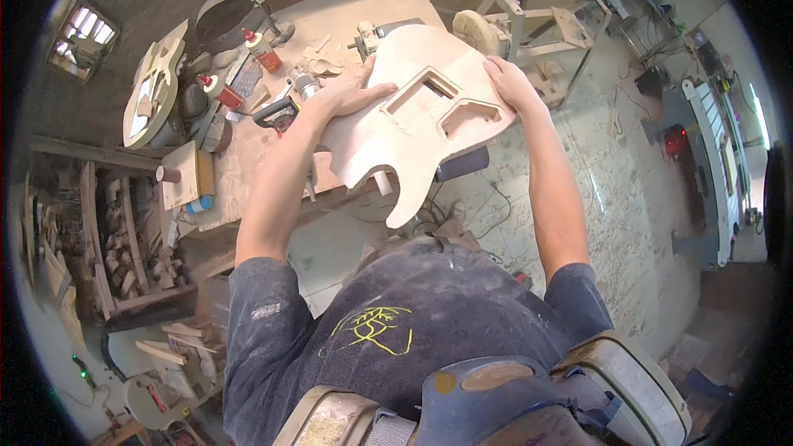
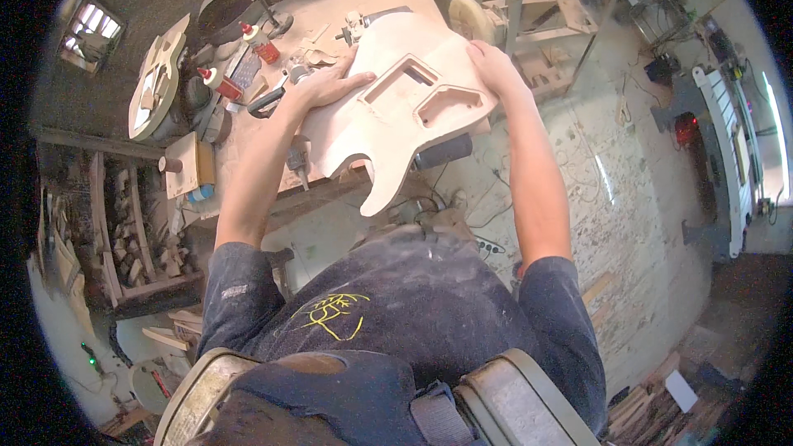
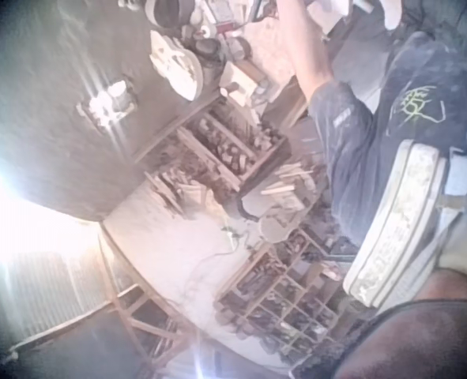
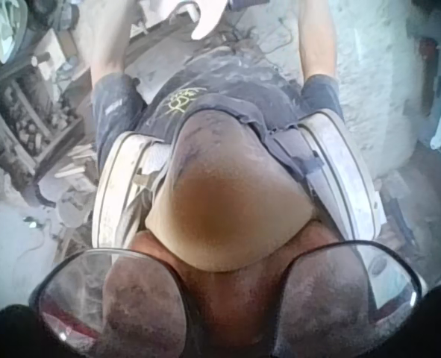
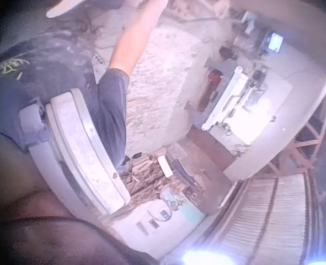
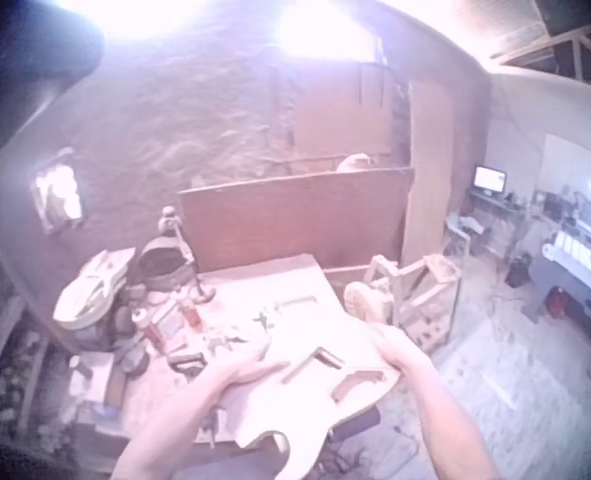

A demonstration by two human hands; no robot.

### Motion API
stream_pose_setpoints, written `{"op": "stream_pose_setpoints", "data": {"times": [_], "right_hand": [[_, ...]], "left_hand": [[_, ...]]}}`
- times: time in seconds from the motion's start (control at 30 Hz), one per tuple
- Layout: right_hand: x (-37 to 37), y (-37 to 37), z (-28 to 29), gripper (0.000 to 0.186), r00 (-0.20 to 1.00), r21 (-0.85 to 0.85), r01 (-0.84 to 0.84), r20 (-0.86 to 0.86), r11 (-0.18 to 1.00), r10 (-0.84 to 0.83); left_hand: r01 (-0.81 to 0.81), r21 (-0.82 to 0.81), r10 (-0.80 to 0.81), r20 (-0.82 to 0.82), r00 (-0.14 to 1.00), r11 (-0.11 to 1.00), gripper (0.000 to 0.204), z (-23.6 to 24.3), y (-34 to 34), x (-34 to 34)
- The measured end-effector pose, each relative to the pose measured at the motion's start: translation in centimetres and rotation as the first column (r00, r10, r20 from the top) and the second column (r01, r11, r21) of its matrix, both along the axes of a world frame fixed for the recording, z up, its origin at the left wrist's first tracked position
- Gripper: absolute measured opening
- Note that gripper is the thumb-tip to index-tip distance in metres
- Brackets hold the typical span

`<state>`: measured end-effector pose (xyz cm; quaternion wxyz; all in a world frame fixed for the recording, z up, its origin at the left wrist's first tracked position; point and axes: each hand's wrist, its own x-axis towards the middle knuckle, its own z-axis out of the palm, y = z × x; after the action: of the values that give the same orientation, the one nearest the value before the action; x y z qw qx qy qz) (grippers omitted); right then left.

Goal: The person sands the sides of a wooden guitar body using a stationary belt sander, rotating the body to reach all edges and occasionally lifting it to check the progress.

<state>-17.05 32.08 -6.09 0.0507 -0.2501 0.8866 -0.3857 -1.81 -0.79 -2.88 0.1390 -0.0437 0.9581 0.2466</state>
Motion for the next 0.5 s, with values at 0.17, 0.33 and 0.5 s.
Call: {"op": "stream_pose_setpoints", "data": {"times": [0.17,0.33,0.5], "right_hand": [[1.0,2.0,0.8,0.048,0.997,-0.031,0.024,0.075,0.999,-0.022],[0.3,6.3,-0.5,0.050,0.993,-0.045,0.062,0.105,0.997,-0.057],[1.7,7.9,0.2,0.049,0.962,-0.162,0.102,0.266,0.982,-0.056]], "left_hand": [[-0.017,-0.062,0.016,-0.021,1.000,0.998,0.107,-0.1,1.6,-0.5],[-0.080,-0.130,0.071,-0.068,0.995,0.988,0.092,1.2,4.0,0.4],[-0.228,-0.304,0.070,-0.452,0.889,0.925,0.072,-1.9,3.6,-0.2]]}}
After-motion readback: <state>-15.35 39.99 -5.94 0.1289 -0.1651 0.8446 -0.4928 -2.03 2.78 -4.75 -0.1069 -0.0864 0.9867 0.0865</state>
